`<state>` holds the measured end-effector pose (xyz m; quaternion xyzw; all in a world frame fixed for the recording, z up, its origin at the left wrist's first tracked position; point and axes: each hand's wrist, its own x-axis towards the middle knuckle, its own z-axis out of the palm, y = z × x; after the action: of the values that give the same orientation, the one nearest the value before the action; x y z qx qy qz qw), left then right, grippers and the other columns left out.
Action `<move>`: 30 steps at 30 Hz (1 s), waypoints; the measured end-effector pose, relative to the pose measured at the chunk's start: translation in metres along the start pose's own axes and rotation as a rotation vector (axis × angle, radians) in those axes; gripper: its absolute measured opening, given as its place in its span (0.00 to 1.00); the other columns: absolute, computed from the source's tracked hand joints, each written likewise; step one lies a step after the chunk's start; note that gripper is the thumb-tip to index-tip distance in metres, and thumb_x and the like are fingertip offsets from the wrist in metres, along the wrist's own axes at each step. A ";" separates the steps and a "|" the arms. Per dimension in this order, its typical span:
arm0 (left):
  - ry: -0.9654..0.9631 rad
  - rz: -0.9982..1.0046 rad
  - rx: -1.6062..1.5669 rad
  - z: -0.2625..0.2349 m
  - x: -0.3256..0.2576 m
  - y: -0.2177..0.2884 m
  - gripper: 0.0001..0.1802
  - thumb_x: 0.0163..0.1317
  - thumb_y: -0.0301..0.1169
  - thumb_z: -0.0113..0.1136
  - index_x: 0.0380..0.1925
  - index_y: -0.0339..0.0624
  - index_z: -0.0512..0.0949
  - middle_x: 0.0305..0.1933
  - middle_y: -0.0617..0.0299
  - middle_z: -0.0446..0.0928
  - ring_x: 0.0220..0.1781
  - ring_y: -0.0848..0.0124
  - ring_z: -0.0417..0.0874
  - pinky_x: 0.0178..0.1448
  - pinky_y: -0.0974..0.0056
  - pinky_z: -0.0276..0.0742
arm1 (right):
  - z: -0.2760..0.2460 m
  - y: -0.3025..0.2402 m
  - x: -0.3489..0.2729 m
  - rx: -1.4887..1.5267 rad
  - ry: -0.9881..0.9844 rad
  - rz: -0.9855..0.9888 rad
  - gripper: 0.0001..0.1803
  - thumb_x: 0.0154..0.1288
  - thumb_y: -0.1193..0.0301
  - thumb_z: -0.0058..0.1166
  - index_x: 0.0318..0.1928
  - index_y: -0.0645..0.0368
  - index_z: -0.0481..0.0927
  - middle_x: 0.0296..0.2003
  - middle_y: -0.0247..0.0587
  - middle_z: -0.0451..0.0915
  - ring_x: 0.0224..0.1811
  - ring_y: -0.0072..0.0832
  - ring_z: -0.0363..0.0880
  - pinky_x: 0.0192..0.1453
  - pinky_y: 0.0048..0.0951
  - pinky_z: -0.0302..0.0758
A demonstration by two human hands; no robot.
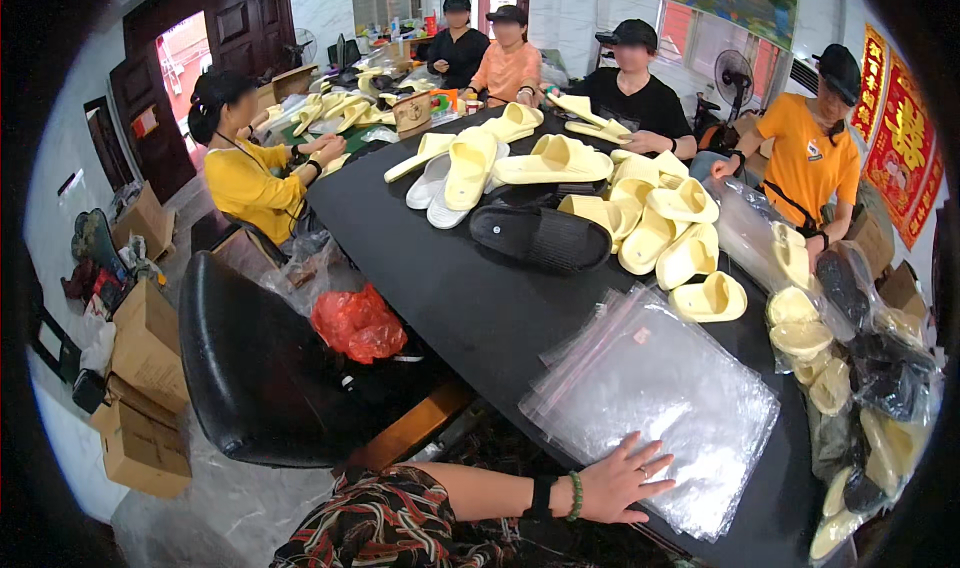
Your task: The recorder is packaging yellow and white slippers into plastic bags at a manufacturing facility.
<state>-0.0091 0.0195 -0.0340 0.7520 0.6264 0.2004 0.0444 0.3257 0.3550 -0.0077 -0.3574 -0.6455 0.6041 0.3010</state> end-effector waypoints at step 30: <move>0.031 0.031 -0.110 0.001 -0.003 -0.005 0.39 0.70 0.60 0.43 0.73 0.48 0.61 0.78 0.43 0.53 0.80 0.43 0.49 0.77 0.32 0.40 | 0.047 -0.174 -0.011 0.153 0.111 -0.124 0.38 0.68 0.60 0.61 0.72 0.61 0.62 0.66 0.48 0.70 0.66 0.37 0.70 0.68 0.37 0.70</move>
<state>-0.0135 0.0175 -0.0378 0.7550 0.6033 0.2466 0.0728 0.2763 0.3162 0.1621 -0.3256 -0.6008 0.6111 0.3994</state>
